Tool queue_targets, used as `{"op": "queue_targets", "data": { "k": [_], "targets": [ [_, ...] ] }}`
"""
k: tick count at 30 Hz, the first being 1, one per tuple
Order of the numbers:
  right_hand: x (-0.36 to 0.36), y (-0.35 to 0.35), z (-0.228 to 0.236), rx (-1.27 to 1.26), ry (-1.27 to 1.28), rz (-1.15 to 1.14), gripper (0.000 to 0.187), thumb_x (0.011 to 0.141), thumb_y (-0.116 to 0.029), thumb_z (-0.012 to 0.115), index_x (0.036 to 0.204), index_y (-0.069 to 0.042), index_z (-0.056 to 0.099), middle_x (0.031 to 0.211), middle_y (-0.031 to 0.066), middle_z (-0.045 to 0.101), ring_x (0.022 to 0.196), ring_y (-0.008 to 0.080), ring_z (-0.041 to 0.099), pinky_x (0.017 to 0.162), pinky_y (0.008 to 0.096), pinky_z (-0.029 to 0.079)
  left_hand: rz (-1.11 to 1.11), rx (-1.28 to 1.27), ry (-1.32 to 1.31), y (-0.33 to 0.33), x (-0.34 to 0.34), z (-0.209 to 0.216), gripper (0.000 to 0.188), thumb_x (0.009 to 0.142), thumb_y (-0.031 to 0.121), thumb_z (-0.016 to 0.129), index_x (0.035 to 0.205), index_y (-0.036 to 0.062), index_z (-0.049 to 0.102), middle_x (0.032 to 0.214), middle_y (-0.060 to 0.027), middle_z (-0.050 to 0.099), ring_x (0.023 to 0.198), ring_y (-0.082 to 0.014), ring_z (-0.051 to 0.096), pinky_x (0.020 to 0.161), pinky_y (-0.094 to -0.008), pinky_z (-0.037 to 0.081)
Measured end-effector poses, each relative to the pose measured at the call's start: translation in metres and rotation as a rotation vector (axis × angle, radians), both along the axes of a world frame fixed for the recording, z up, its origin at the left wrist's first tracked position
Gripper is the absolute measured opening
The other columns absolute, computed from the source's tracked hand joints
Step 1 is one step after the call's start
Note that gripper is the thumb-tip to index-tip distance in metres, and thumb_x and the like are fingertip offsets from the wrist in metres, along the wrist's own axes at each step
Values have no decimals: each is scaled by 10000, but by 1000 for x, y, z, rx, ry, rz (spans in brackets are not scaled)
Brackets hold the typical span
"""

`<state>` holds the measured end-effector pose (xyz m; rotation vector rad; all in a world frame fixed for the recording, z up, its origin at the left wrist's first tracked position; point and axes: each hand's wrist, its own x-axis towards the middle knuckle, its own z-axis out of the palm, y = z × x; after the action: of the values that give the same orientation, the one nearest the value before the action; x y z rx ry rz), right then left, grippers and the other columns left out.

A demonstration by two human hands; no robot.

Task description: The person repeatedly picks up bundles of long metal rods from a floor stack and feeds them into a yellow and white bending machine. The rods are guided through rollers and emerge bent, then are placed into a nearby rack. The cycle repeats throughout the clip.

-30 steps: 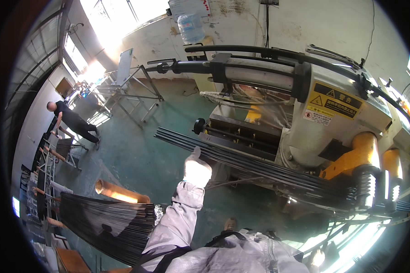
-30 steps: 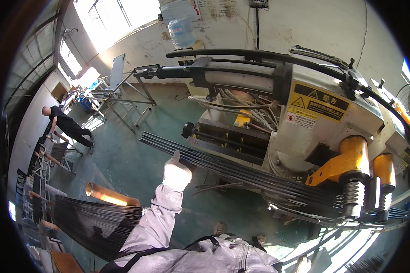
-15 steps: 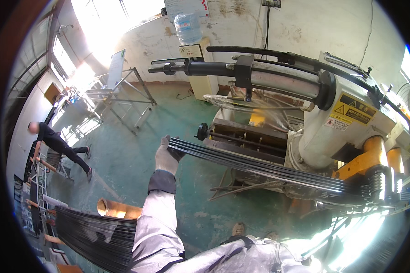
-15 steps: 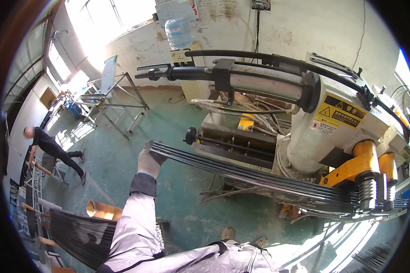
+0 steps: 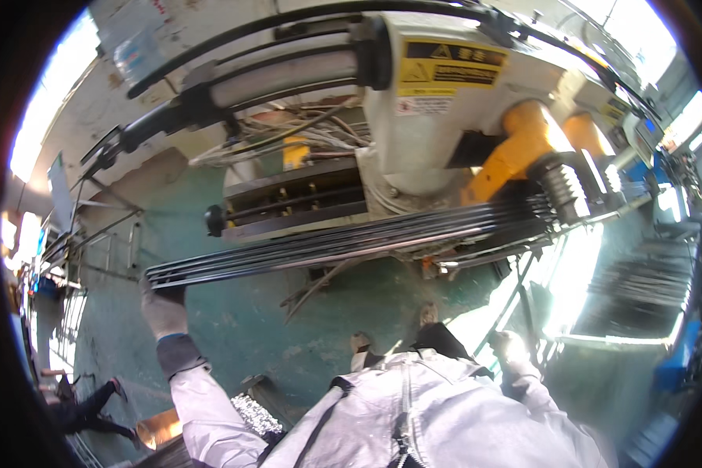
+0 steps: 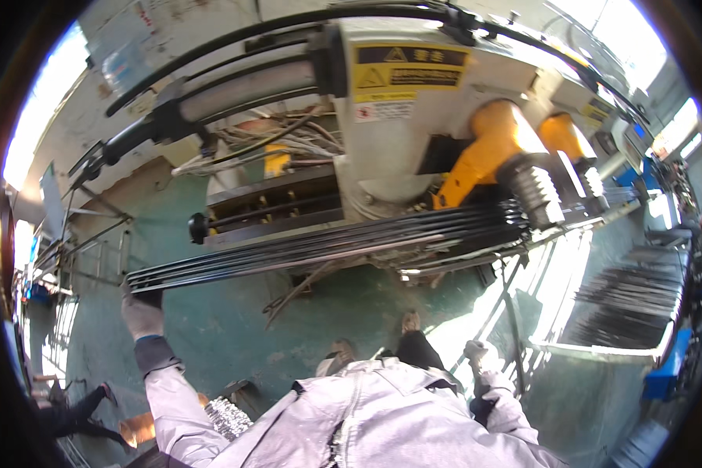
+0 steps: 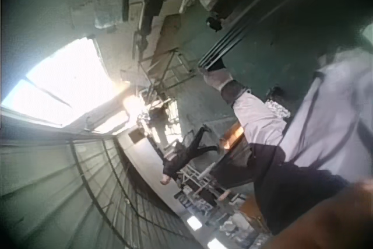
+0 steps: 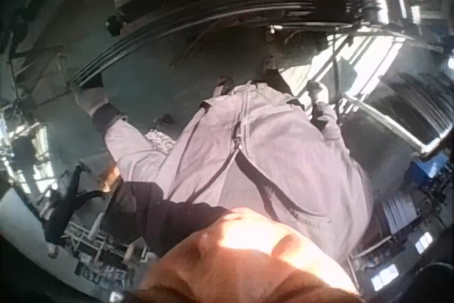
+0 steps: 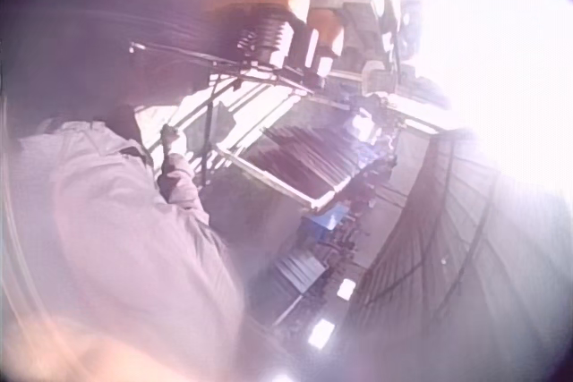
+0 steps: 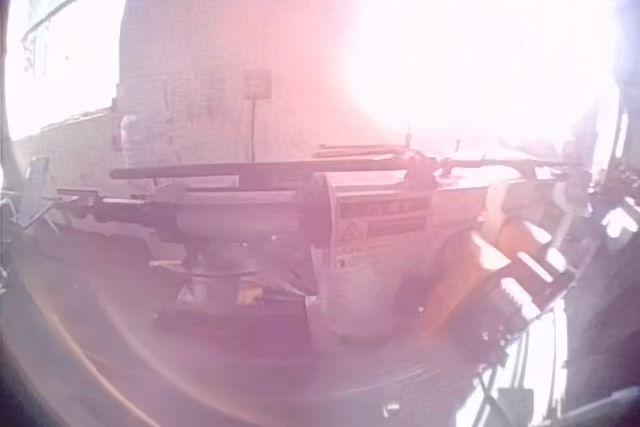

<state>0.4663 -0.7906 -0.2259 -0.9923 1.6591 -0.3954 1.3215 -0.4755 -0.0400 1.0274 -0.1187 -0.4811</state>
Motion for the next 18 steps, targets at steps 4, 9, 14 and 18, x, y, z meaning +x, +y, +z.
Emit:
{"op": "queue_targets", "data": {
  "k": [4, 9, 14, 18],
  "targets": [
    [9, -22, 2, 142, 290, 116, 371, 1042, -338, 745, 1171, 0, 828, 1009, 74, 838, 850, 172, 756, 768, 310, 590, 231, -44, 193, 5, -13, -11, 558, 1192, 552, 491, 1450, 103, 699, 1503, -133, 722, 1371, -349, 678, 1232, -524, 498],
    [-15, -79, -17, 205, 314, 174, 442, 991, -363, 785, 1214, 14, 845, 1029, 121, 870, 898, 221, 801, 811, 403, 616, 501, -70, 386, -50, -115, -59, 750, 1173, 600, 507, 1679, 47, 477, 1634, -212, 615, 1501, -384, 596, 1315, -518, 429],
    [-79, -174, -95, 212, 421, 554, 385, 1014, -335, 737, 1218, -23, 836, 1105, 122, 851, 997, 263, 790, 915, 407, 606, 344, -68, 837, -162, -294, -140, 685, 1180, 514, 482, 1611, -13, 555, 1652, -212, 599, 1577, -391, 524, 1335, -553, 389],
    [-108, -258, -141, -114, 318, 849, 397, 1012, -281, 727, 1286, -2, 795, 1239, 169, 828, 1168, 315, 792, 1030, 420, 607, -267, 422, 176, -222, -389, -181, 402, 1125, 369, 625, 1400, 84, 688, 1380, -134, 772, 1328, -331, 700, 1152, -484, 545]
  ]
}}
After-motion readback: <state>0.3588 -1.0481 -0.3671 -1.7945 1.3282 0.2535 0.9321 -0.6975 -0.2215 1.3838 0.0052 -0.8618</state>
